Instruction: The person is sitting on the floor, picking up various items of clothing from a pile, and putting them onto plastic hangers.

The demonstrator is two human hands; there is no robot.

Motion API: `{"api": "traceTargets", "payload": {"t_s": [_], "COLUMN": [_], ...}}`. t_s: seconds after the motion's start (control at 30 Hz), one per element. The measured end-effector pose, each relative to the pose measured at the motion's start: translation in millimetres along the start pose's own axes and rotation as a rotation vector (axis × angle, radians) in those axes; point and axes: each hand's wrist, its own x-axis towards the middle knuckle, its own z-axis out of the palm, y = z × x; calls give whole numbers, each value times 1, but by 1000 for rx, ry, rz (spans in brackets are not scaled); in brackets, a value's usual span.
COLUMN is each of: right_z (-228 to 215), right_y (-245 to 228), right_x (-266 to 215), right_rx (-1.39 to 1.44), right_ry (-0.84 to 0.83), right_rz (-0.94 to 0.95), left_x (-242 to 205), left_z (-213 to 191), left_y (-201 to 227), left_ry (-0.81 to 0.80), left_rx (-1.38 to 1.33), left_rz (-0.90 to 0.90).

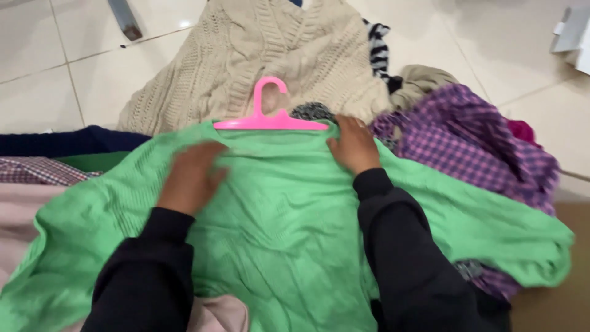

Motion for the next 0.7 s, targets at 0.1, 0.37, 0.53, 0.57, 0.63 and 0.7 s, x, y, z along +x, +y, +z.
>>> {"api": "traceTargets", "payload": {"t_s": [0.1, 0.37, 0.53, 0.57, 0.63, 0.7], "right_z": [26, -7, -46, -57, -81, -94], "right_y": [11, 7, 2, -7, -25, -41], "right_x": [5, -11, -8, -8, -10, -6], "right_rx": [-132, -189, -5, -5, 140, 163], "right_ry": [61, 414, 625, 633, 572, 564], "right_rz": [-26, -137, -185, -192, -224, -286], "left_x": [-19, -22, -37, -47, -69, -104], "left_z": [-3, -34, -78, -95, -129, -161], "left_y": [-73, -79, -65, -54, -31, -13], "left_ry": [225, 153, 276, 285, 365, 333], "left_rx": [303, 285, -97, -95, -232, -213], "left_rz": [-197, -502, -378, -375, -483, -527]}}
